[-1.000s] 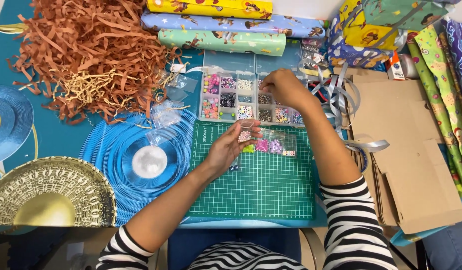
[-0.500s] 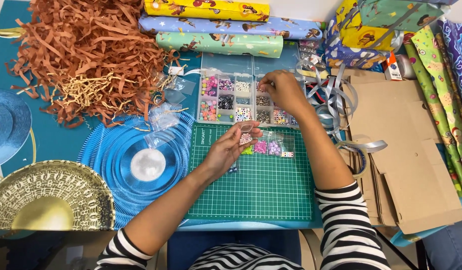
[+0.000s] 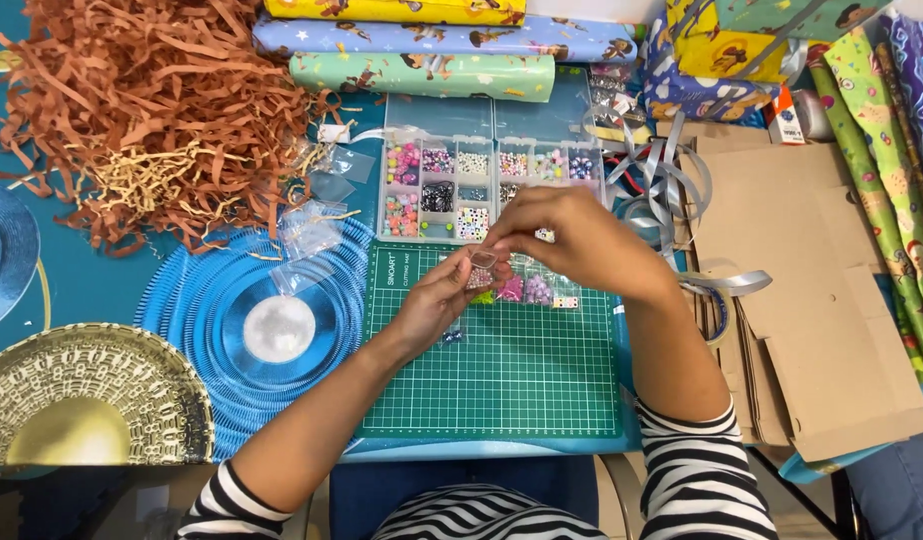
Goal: The person sorts small colorful beads from a compartmentalized box into individual clear plastic bags. They seal each bag by hand and place it on a green cutting mat. The workspace contains rolls of wrapping paper, ribbons, and shredded paper filler.
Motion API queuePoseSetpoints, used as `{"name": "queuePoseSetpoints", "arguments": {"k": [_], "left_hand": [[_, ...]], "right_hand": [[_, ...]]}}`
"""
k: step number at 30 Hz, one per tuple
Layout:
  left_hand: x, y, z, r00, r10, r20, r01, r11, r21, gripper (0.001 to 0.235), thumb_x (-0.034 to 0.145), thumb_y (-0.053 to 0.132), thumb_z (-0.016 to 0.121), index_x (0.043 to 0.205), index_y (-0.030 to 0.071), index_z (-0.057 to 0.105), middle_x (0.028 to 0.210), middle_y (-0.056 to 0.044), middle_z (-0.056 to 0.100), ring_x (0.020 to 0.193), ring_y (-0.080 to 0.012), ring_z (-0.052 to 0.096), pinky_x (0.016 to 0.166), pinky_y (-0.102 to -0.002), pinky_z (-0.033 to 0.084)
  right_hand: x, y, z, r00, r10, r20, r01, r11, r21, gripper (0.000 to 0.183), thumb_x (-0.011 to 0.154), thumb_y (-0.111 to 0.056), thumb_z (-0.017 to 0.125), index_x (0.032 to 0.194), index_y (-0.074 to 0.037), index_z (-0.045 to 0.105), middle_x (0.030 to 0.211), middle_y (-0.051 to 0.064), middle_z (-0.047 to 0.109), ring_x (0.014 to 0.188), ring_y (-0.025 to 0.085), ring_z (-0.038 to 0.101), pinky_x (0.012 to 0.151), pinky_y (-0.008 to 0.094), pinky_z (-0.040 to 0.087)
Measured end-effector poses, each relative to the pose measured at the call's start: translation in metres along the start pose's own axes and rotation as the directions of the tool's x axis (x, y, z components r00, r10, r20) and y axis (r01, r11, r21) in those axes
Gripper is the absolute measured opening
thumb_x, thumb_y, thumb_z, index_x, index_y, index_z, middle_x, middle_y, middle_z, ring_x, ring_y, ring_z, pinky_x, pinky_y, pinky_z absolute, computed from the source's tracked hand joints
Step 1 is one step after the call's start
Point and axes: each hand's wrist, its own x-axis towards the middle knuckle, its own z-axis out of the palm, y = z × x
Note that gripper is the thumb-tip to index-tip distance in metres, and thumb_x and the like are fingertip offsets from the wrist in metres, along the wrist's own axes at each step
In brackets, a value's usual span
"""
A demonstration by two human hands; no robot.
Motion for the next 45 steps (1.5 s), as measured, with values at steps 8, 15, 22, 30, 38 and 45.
{"name": "queuePoseSetpoints", "arguments": {"k": [8,15,22,30,38,45], "left_hand": [[-0.005,0.008,0.007,1.000,0.001,0.029,-0.002,0.998,0.059,0.055,0.118,0.039,0.035,0.157,0.003,0.049,0.142,-0.020,0.060,0.138,-0.0302,0.057,0.125,-0.051,0.038],[-0.006,0.009,0.009,0.999,0.001,0.037,-0.002,0.999,0.050,0.054,0.119,0.040,0.035,0.156,0.004,0.049,0.141,-0.016,0.059,0.138,-0.0268,0.057,0.126,-0.049,0.038],[-0.006,0.005,0.008,0.999,0.009,0.052,-0.010,1.000,0.018,0.057,0.119,0.037,0.035,0.161,0.000,0.041,0.143,-0.021,0.055,0.140,-0.0302,0.054,0.127,-0.048,0.038],[-0.004,0.000,0.007,0.997,0.033,0.072,-0.033,0.999,-0.008,0.058,0.119,0.039,0.036,0.159,-0.004,0.043,0.144,-0.025,0.055,0.142,-0.0333,0.053,0.127,-0.051,0.039],[-0.011,0.033,0.032,0.994,0.041,0.102,-0.051,0.993,0.103,0.064,0.117,0.036,0.044,0.163,-0.008,0.035,0.156,-0.039,0.046,0.148,-0.0509,0.049,0.128,-0.059,0.036],[-0.011,0.036,0.045,0.995,0.060,0.084,-0.075,0.979,0.192,0.048,0.116,0.008,0.045,0.160,-0.011,0.037,0.153,-0.040,0.054,0.141,-0.0496,0.056,0.124,-0.056,0.044]], "right_hand": [[-0.005,0.013,0.014,0.998,-0.004,0.066,0.010,0.997,-0.081,0.014,0.098,0.003,0.068,0.100,-0.001,0.081,0.101,0.018,0.077,0.093,0.042,0.076,0.085,0.050,0.060],[-0.005,0.012,0.015,0.997,0.013,0.074,-0.005,0.994,-0.105,0.011,0.101,-0.001,0.069,0.100,-0.005,0.079,0.102,0.013,0.077,0.096,0.038,0.078,0.088,0.047,0.061],[-0.005,0.011,0.015,0.996,0.011,0.086,-0.001,0.993,-0.115,0.013,0.101,0.000,0.067,0.101,-0.004,0.080,0.104,0.014,0.078,0.096,0.039,0.078,0.086,0.046,0.061],[-0.002,-0.004,0.009,0.999,0.024,0.048,-0.017,0.989,-0.146,0.015,0.098,-0.008,0.077,0.111,-0.001,0.080,0.113,0.019,0.077,0.101,0.038,0.077,0.086,0.046,0.062],[0.002,0.016,0.014,0.989,0.118,0.085,-0.095,0.966,-0.242,0.017,0.099,-0.015,0.076,0.111,-0.004,0.079,0.098,0.014,0.076,0.098,0.036,0.075,0.085,0.049,0.060],[-0.011,0.037,0.034,0.980,0.145,-0.138,-0.130,0.985,0.112,0.024,0.098,-0.009,0.079,0.120,-0.001,0.075,0.097,0.018,0.075,0.087,0.034,0.074,0.077,0.046,0.061]]}}
